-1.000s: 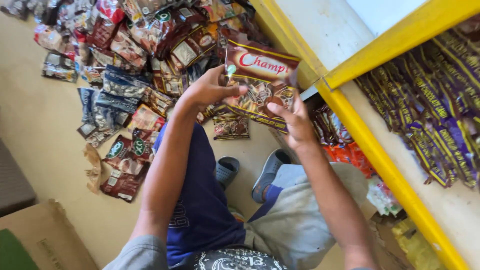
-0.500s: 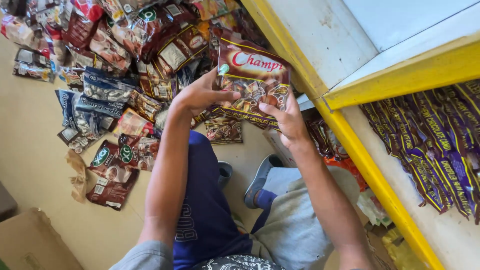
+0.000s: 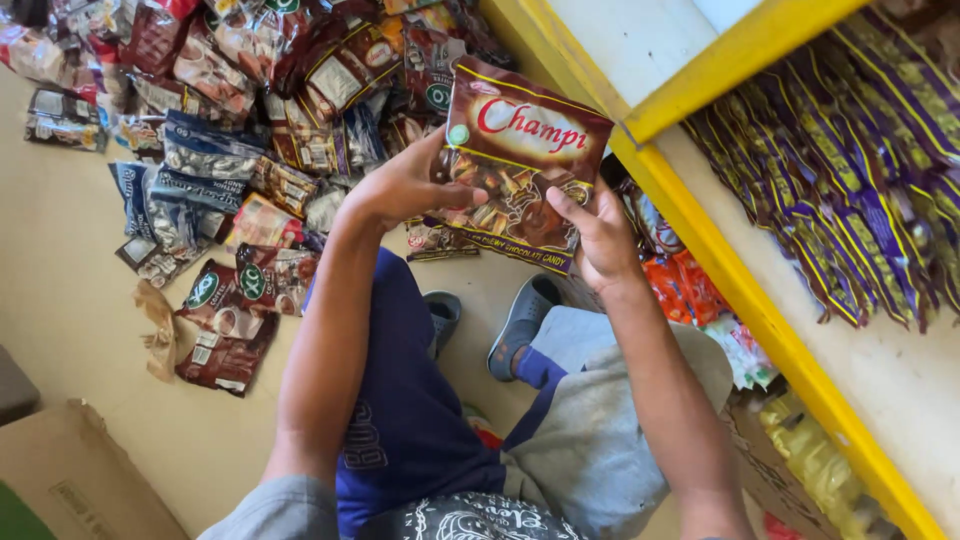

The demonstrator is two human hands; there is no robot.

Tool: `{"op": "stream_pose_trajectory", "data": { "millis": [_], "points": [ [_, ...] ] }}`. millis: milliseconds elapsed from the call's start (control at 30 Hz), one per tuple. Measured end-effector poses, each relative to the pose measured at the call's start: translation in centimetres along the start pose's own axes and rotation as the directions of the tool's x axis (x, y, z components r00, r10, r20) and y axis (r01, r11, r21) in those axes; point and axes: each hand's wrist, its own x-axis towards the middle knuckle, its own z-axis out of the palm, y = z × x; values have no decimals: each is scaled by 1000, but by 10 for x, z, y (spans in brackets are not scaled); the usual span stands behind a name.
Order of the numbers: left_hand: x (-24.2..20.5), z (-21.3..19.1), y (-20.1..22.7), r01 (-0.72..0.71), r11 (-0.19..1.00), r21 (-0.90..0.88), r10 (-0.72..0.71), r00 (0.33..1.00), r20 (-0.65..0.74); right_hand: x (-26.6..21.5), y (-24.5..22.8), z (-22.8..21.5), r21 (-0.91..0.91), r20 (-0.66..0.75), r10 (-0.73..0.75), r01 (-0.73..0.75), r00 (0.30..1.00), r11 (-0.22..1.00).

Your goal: Picking up snack packages from a pile on the floor and organizing them onto retail shelves.

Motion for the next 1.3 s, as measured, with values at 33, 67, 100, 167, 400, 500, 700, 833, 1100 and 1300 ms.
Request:
{"op": "stream_pose_trajectory", "data": {
  "millis": [33,67,100,167,400,500,700,833,1100,1300],
  "points": [
    [0,4,6,5,1000,-5,-5,1000,-1,-3,2,-5,-12,-8,-12,12,1000,1000],
    [0,9,12,11,1000,-10,-11,1000,-1,-6,2,-11,-23,-17,-25,24,1000,999],
    [-1,14,14,-1,1000,-3,1,1000,11,-10,7,-18,-27,-21,-42,42,999,999],
    [5,26,20,177,978,111,-174,984,-42,-14,14,-36,-79,-28,-87,85,996,993],
    [29,47,16,70,983,171,-85,993,80,-11,26,-64,-169,-124,-186,164,975,972],
    [47,45,1,139,945,295,-144,989,-5,-3,27,-79,-261,-172,-205,156,963,953],
    [63,54,-5,133,961,243,-133,991,-19,-24,-4,-72,-250,-140,-273,233,952,940],
    [56,69,15,8,984,178,-21,997,70,-40,-27,-69,-139,-159,-263,242,952,960],
    [54,103,25,-145,988,61,132,975,180,-85,-67,-61,-206,-174,-324,288,930,935],
    [52,141,45,-74,983,-168,97,987,130,-124,-107,-43,-295,-64,-363,330,930,897]
  ]
}}
